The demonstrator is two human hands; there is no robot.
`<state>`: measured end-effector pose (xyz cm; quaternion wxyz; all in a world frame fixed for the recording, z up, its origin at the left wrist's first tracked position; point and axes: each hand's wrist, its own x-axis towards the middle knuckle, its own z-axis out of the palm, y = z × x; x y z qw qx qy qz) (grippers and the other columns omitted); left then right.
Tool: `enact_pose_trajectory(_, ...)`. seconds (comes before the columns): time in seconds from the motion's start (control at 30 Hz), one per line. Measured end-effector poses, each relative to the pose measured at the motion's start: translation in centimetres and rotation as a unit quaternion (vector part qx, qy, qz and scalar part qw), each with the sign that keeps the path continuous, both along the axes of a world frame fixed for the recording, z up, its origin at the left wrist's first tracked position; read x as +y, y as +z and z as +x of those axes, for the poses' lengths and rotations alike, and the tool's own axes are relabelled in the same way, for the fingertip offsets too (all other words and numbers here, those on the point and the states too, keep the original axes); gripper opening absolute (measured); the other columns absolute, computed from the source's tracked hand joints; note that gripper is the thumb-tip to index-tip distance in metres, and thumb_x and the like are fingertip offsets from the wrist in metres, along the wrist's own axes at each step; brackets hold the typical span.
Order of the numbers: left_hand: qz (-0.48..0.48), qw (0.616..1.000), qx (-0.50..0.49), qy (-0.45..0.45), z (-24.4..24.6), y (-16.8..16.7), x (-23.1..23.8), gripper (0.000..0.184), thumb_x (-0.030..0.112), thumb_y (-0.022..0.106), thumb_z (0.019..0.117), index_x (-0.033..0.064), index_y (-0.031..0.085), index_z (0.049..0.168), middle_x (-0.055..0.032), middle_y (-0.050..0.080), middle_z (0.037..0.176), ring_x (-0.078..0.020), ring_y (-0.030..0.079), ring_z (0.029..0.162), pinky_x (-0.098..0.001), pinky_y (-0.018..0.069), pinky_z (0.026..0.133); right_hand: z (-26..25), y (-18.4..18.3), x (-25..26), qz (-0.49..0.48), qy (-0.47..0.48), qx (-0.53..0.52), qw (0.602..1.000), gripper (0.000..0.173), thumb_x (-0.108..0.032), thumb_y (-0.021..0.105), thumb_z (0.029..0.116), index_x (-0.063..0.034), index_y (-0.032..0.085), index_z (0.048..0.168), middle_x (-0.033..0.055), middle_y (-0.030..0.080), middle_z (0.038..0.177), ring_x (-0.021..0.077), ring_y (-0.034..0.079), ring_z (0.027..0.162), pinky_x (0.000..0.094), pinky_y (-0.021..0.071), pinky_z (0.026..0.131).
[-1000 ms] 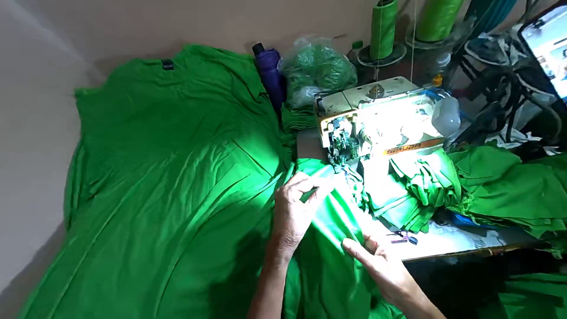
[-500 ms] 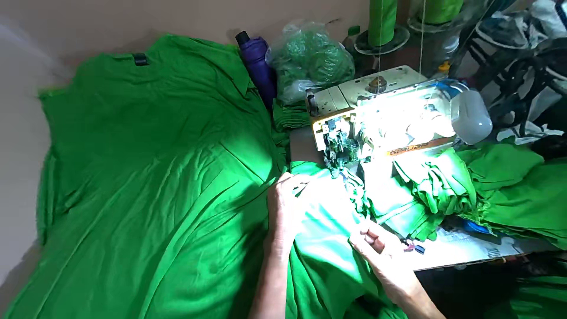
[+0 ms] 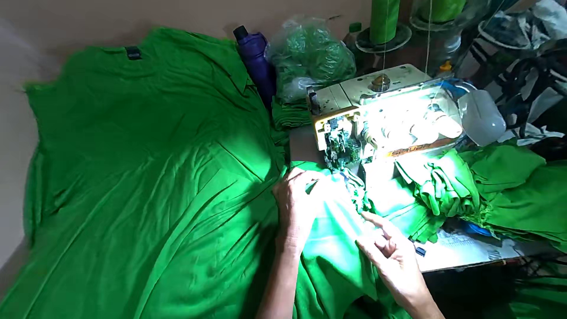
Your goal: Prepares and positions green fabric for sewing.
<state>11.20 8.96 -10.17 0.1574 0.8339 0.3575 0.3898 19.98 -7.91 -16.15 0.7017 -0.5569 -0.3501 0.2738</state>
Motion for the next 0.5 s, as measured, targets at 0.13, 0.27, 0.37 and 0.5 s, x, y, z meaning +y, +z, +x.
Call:
enact_pose_trajectory(0.13,-0.036,0.999,0.023,0.019,0.0,-0.5,-0.1,0.021,0.024,0.072,0.0929,0.0136,0.080,0.110,-0.0122,0.068,0.108,-0.0320,0.060,0.108,-0.0575,0.0415,0.088,-0.1,-0.4,-0.4,-0.026,0.009,-0.008,1.000,0.014,-0.007,0.062,0.0921,-0.0022,0.069,0.103,-0.0069,0.070,0.078,-0.0044,0.063,0.065,0.0119,0.0527,0.061)
enact_pose_trajectory(0.27,-0.027,0.999,0.017,0.040,-0.7,-0.4,-1.9,0.027,0.023,0.071,0.0917,0.0154,0.079,0.116,-0.0114,0.066,0.111,-0.0300,0.060,0.107,-0.0546,0.0446,0.089,-0.7,-0.1,-2.2,-0.034,-0.008,-0.106,0.994,0.007,-0.005,0.062,0.0914,-0.0004,0.067,0.093,-0.0072,0.061,0.067,-0.0078,0.052,0.057,0.0098,0.0454,0.054)
enact_pose_trajectory(0.37,-0.002,0.998,0.025,0.058,-0.4,-0.7,-2.3,0.026,0.024,0.070,0.0911,0.0188,0.080,0.114,-0.0099,0.066,0.109,-0.0284,0.060,0.100,-0.0528,0.0420,0.083,-0.5,0.1,-2.9,-0.040,-0.049,-0.161,0.985,0.010,-0.008,0.065,0.0904,0.0007,0.069,0.090,-0.0040,0.061,0.071,-0.0076,0.052,0.062,0.0088,0.0451,0.059)
enact_pose_trajectory(0.5,-0.030,0.994,0.075,0.075,0.9,0.1,-1.1,0.025,0.029,0.069,0.0966,0.0209,0.079,0.117,-0.0122,0.064,0.118,-0.0345,0.056,0.110,-0.0569,0.0394,0.086,0.8,-0.1,-0.5,0.004,-0.088,-0.187,0.978,0.014,-0.015,0.063,0.0914,-0.0025,0.068,0.090,0.0002,0.062,0.090,-0.0062,0.057,0.079,0.0076,0.0480,0.070)
